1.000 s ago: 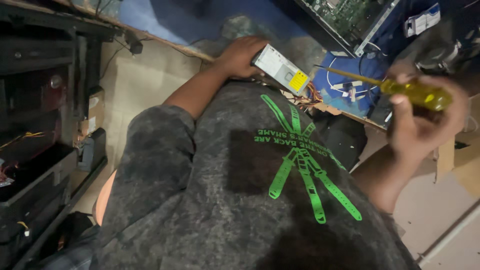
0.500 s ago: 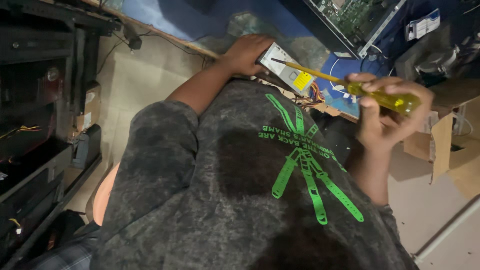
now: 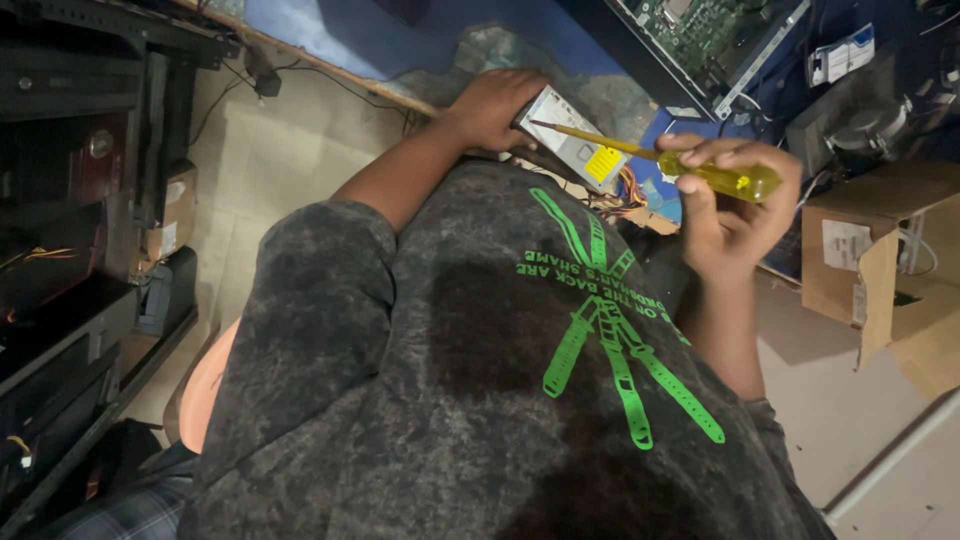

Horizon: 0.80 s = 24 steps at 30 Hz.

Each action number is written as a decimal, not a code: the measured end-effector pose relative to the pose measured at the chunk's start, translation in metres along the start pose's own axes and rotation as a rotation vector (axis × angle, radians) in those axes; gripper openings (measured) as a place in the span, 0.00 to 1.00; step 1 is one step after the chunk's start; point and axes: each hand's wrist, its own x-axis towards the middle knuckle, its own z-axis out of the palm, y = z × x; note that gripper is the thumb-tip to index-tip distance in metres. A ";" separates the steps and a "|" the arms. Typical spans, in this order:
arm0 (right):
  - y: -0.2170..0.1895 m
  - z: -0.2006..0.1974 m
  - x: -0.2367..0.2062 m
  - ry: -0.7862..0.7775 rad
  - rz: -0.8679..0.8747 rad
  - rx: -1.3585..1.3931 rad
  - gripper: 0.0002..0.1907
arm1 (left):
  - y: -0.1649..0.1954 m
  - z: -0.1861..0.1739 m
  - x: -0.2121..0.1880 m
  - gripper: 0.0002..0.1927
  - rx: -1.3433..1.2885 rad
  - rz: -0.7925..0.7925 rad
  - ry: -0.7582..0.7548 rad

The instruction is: The person uses a long yellow-handled screwdriver to unscrew and remove parts from an open desktop computer case on the workbench, working on the motherboard area and handling small screws. They then move to a power supply unit beside the case and continue unscrewing and prying at it with the same screwdriver.

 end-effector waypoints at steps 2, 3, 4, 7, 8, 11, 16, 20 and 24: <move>0.000 0.001 0.000 -0.011 0.004 -0.003 0.14 | -0.001 0.000 -0.001 0.49 0.001 -0.002 -0.001; -0.001 0.001 0.000 -0.016 0.013 -0.012 0.15 | -0.001 0.001 -0.001 0.49 -0.006 -0.007 -0.003; -0.001 0.002 0.000 -0.020 0.019 -0.017 0.15 | -0.001 0.001 -0.001 0.48 -0.013 -0.011 -0.006; -0.001 0.003 0.000 -0.025 0.025 -0.021 0.15 | -0.002 0.002 -0.002 0.47 -0.040 -0.063 -0.044; -0.001 0.004 0.000 -0.026 0.023 -0.019 0.15 | -0.002 0.002 -0.002 0.47 -0.033 -0.053 -0.035; 0.001 0.004 0.002 -0.026 0.011 -0.013 0.15 | -0.002 0.001 -0.002 0.48 -0.019 -0.034 -0.010; 0.001 0.004 0.001 -0.019 0.015 -0.015 0.16 | 0.000 0.000 -0.002 0.49 -0.035 -0.035 -0.018; 0.000 0.005 -0.001 -0.024 0.013 -0.009 0.17 | 0.002 -0.003 -0.001 0.49 -0.015 -0.041 -0.026; 0.003 0.008 -0.002 -0.051 -0.014 -0.005 0.19 | 0.004 -0.005 0.000 0.49 -0.032 -0.031 -0.025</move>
